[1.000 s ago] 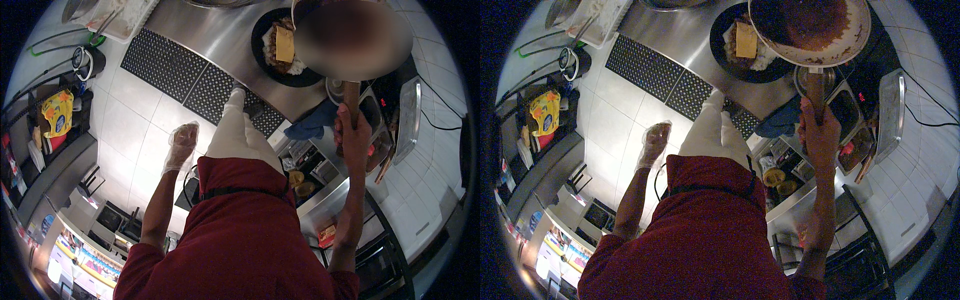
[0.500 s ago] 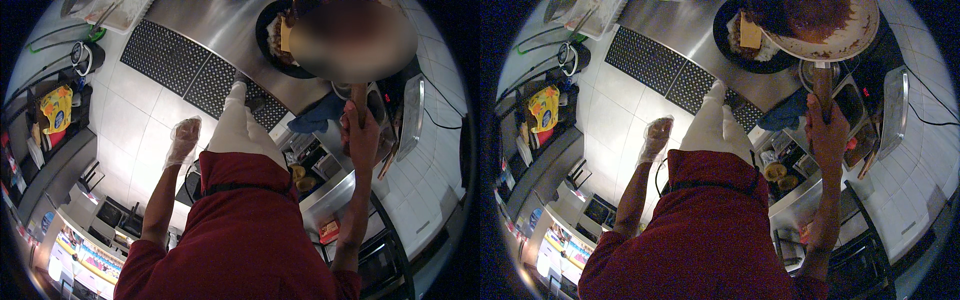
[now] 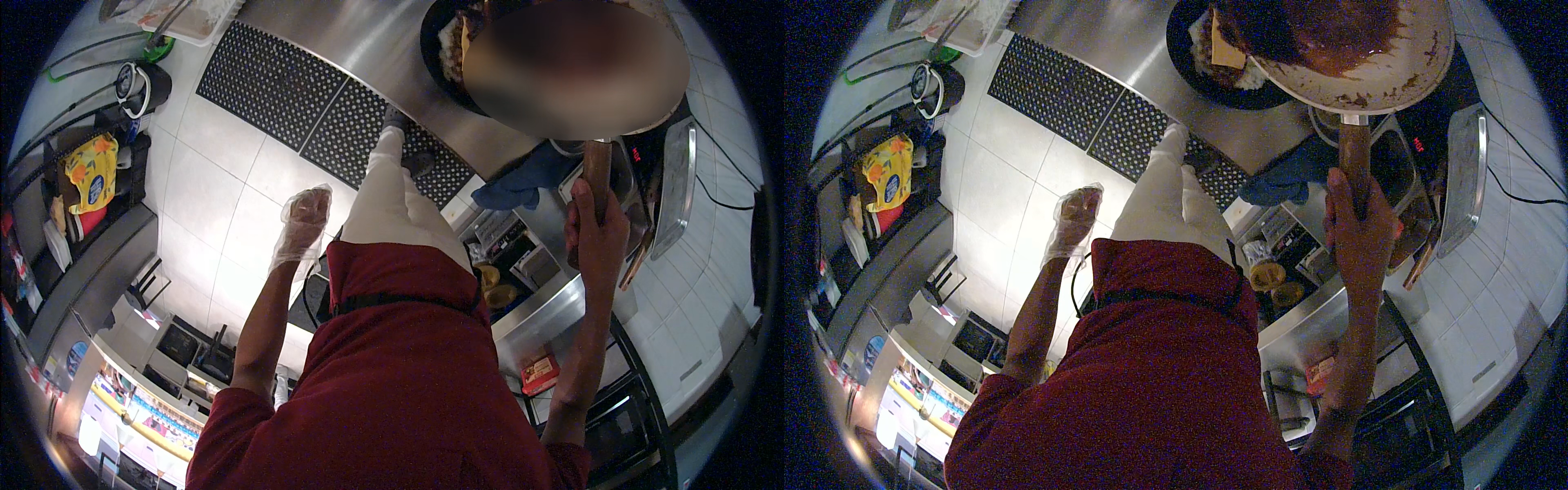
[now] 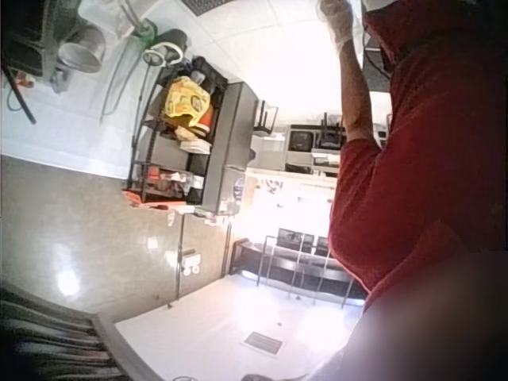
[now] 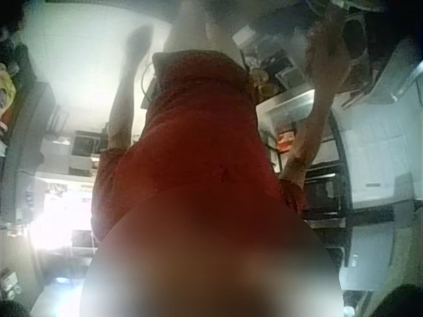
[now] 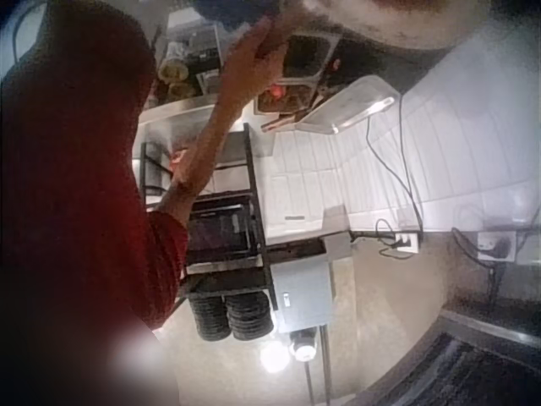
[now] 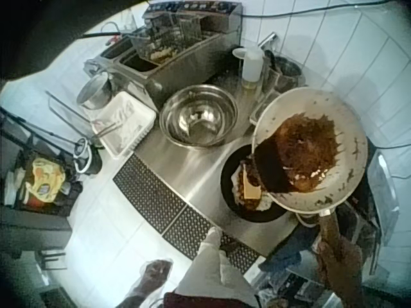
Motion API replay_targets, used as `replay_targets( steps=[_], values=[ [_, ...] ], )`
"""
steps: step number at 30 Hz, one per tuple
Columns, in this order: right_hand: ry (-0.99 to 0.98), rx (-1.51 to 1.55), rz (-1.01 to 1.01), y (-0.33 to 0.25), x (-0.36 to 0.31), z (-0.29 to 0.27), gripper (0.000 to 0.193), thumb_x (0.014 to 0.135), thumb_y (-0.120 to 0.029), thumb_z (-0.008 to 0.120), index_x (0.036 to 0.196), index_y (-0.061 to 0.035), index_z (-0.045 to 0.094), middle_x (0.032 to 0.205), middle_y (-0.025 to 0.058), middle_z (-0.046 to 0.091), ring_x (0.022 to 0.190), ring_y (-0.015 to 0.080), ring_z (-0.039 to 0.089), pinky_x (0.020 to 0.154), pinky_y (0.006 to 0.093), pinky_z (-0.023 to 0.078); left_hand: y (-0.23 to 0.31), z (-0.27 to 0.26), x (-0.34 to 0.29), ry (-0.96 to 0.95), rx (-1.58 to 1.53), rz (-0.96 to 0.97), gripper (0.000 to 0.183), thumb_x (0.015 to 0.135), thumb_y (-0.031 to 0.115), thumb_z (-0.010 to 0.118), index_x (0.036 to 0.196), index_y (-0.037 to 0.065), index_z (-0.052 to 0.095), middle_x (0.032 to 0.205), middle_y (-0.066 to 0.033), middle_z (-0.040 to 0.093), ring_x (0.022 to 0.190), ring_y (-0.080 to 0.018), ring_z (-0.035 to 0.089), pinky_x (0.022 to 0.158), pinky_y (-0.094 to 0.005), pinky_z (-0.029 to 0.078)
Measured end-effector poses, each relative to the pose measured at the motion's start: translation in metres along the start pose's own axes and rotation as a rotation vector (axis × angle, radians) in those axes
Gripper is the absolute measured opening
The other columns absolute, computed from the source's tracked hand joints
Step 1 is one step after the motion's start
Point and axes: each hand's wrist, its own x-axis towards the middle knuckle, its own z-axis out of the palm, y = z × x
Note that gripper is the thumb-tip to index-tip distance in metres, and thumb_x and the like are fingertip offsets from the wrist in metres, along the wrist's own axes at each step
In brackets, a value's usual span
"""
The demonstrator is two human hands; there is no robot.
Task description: The person assembles a meal by placing cooked meat and sauce over rice, then adds a slice of cheese and sprinkles seasoning. The finished plate is placed on a tray with other prepared meals.
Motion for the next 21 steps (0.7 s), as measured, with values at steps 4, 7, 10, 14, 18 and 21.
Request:
replay_targets(
  steps=[4,7,10,14,18,21],
  values=[
    [0.014,-0.026,-0.004,0.004,-0.003,-0.001,0.035,0.096,-0.042,0.066,0.090,-0.0078,0.062,0.065,-0.0021,0.057,0.049,0.0059,0.052,0.043,0.0232,0.040,-0.001,0.002,-0.002,-0.024,-0.031,-0.025,0.019,0.093,0.010,0.056,0.076,0.009,0.049,0.065,-0.0131,0.051,0.058,-0.0328,0.056,0.052,-0.0455,0.043],
    [0.005,-0.018,0.014,0.001,-0.008,-0.001,0.036,0.095,-0.042,0.067,0.092,-0.0073,0.063,0.066,-0.0019,0.058,0.051,0.0061,0.052,0.045,0.0238,0.040,-0.008,0.004,-0.008,-0.110,0.054,-0.096,0.012,0.095,0.012,0.058,0.085,0.005,0.062,0.075,-0.0142,0.063,0.066,-0.0310,0.064,0.059,-0.0402,0.049],
    [0.003,-0.056,0.010,-0.001,-0.011,-0.002,0.036,0.095,-0.042,0.067,0.091,-0.0067,0.063,0.067,-0.0015,0.058,0.052,0.0065,0.052,0.046,0.0247,0.041,-0.005,0.003,-0.009,-0.179,0.054,-0.204,0.014,0.095,0.012,0.058,0.088,0.004,0.068,0.080,-0.0153,0.069,0.071,-0.0310,0.068,0.064,-0.0388,0.052],
    [0.011,-0.076,0.005,0.001,-0.016,-0.001,0.035,0.096,-0.040,0.066,0.091,-0.0057,0.064,0.067,-0.0007,0.059,0.055,0.0067,0.053,0.049,0.0256,0.042,-0.002,0.003,-0.009,-0.181,0.069,-0.173,0.014,0.096,0.012,0.057,0.088,0.005,0.067,0.081,-0.0150,0.068,0.072,-0.0312,0.067,0.065,-0.0406,0.052],
    [0.001,-0.118,0.022,-0.001,-0.021,-0.003,0.035,0.096,-0.040,0.066,0.091,-0.0047,0.064,0.066,0.0003,0.059,0.056,0.0077,0.054,0.050,0.0264,0.043,-0.010,0.008,-0.015,-0.203,0.193,-0.077,0.014,0.096,0.013,0.057,0.089,0.004,0.065,0.082,-0.0141,0.067,0.075,-0.0302,0.067,0.067,-0.0403,0.052],
    [0.027,-0.121,-0.011,0.005,-0.022,-0.002,0.036,0.096,-0.040,0.066,0.092,-0.0042,0.064,0.066,0.0010,0.060,0.056,0.0092,0.055,0.051,0.0275,0.044,-0.007,0.007,-0.014,-0.230,0.207,-0.104,0.015,0.097,0.013,0.056,0.089,0.005,0.065,0.082,-0.0137,0.067,0.076,-0.0294,0.067,0.068,-0.0402,0.052]
  ],
)
